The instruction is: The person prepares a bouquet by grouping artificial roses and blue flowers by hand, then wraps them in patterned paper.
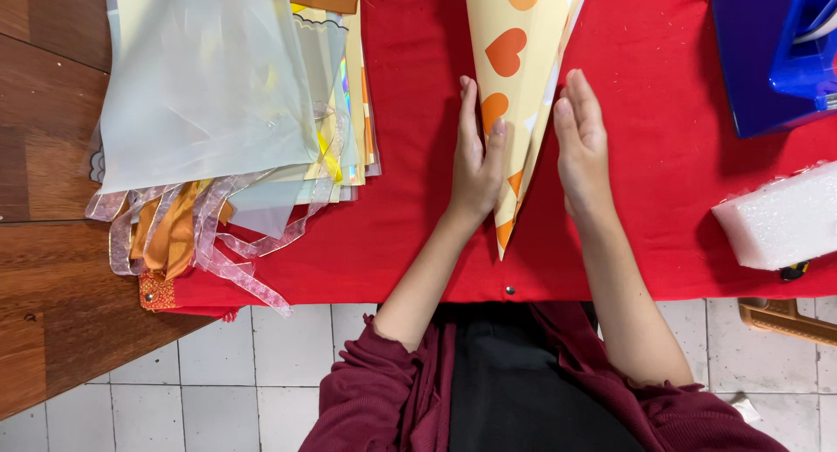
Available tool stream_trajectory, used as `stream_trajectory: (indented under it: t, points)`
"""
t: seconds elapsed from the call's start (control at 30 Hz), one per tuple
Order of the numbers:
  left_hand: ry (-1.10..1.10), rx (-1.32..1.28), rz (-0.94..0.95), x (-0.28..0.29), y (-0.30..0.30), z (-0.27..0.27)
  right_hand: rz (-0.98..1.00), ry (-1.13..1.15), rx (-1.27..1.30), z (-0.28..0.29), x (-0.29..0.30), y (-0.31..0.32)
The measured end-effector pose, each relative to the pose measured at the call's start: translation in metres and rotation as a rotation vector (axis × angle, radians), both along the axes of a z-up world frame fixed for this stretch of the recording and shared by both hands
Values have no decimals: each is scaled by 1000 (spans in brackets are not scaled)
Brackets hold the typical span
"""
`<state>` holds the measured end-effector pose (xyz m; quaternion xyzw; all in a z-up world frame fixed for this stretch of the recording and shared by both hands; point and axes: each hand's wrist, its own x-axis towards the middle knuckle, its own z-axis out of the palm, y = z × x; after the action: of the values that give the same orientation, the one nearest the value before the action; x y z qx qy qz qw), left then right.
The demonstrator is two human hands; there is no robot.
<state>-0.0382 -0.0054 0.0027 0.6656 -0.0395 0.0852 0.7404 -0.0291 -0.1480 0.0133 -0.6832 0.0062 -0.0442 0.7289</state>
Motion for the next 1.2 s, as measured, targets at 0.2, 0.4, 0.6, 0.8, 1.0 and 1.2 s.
stream_trajectory:
  t: [0.2,0.4,0.6,0.8,1.0,1.2]
  points:
    - [2,93,31,-14,-15,4,40,-33,-6,11,-15,26]
    - [-120,180,89,-9,-21,-17,39,-4,-69,13,-18,27]
    - [-97,105,96,-14,-13,-5,22,-34,-124,12,-22,17]
    - [-24,109,-7,-60,4,13,36,33,-122,31,-62,16]
    - [-56,188,-140,-99,-2,17,69,80,-161,22,-88,16]
    - [-124,201,-183,-105,-10,13,63,54,-167,36,-87,28]
